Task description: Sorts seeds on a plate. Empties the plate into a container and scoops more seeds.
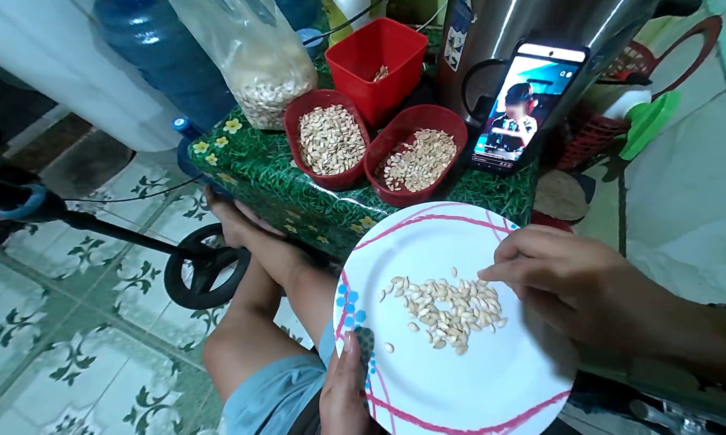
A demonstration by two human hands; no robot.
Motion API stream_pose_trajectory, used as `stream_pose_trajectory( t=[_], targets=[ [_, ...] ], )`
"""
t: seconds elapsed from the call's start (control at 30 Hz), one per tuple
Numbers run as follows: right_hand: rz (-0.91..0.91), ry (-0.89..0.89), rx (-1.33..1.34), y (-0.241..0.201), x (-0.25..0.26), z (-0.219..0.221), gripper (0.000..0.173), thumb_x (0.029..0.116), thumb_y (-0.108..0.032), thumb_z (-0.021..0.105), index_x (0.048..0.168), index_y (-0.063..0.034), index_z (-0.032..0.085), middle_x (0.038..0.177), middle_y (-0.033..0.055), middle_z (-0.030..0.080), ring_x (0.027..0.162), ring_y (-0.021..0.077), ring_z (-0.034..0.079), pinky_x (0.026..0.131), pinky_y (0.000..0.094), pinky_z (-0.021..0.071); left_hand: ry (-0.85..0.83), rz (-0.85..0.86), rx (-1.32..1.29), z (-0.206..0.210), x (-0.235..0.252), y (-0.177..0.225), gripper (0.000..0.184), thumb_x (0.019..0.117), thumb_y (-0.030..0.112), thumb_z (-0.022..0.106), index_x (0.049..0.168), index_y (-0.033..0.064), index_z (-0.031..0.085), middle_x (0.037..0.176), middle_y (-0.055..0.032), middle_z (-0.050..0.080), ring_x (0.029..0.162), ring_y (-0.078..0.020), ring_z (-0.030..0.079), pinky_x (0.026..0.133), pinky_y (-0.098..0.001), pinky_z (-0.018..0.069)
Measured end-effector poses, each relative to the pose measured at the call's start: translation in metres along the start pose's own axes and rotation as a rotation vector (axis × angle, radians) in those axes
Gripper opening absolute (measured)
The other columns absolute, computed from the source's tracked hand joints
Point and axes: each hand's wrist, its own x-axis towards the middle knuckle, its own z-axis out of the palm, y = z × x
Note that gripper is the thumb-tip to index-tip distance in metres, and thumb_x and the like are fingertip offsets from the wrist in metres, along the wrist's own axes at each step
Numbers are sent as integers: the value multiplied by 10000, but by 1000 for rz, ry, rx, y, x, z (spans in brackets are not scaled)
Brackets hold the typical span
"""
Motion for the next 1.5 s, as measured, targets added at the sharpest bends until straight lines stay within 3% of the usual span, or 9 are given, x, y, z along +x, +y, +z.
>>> stream_pose_trajectory(
  t=[0.23,0.53,0.7,0.83,1.13,1.27,1.4,1.5],
  targets=[
    [49,97,-36,3,2,-8,274,986,-159,520,1027,-144,791,939,-16,662,811,64,612,673,228,533,0,2,-13,-1,0,-1,339,1105,344,376,1244,125,593,1067,2,753,1004,-82,721,896,-291,604],
    [22,51,11,3,-1,-2,274,998,-197,522,1052,-160,788,907,-33,664,790,56,617,662,228,530,6,6,-12,2,0,1,335,1115,293,328,1235,105,578,1044,1,758,978,-83,730,879,-289,612],
    [-10,-21,16,-3,-3,4,302,1035,-289,509,1166,-165,750,963,12,678,864,135,646,703,298,546,-13,7,0,1,0,1,330,1109,300,352,1236,107,588,1050,0,756,981,-82,727,884,-291,609],
    [-26,-65,-81,-8,-2,6,371,1031,-373,486,1234,-186,734,981,28,667,848,178,643,654,330,535,-26,12,-3,2,0,1,306,1106,294,371,1225,111,586,1039,4,759,973,-78,729,881,-292,611],
    [-90,-97,-43,-10,-2,7,249,1012,-192,486,958,-131,721,901,39,660,812,190,653,629,336,533,-76,19,40,1,-1,1,321,1114,298,357,1213,126,609,1038,24,761,981,-66,725,892,-277,604],
    [-68,-32,16,-7,-3,6,251,1021,-186,478,995,-116,718,927,40,695,850,167,675,694,325,554,-63,19,27,0,-1,0,310,1100,332,406,1231,130,602,1051,22,759,992,-68,722,897,-286,603],
    [-20,26,17,-5,-3,2,255,1023,-187,483,1024,-126,731,901,3,691,783,103,644,664,272,534,-43,18,21,-1,-1,0,312,1102,322,398,1222,126,608,1050,9,758,988,-78,725,890,-291,606],
    [-23,46,0,-3,-3,0,296,1012,-152,480,1095,-113,761,948,7,716,827,102,665,710,263,556,-45,24,12,-2,-1,0,311,1101,316,396,1221,128,613,1052,10,759,987,-80,726,891,-293,606]
  ],
)
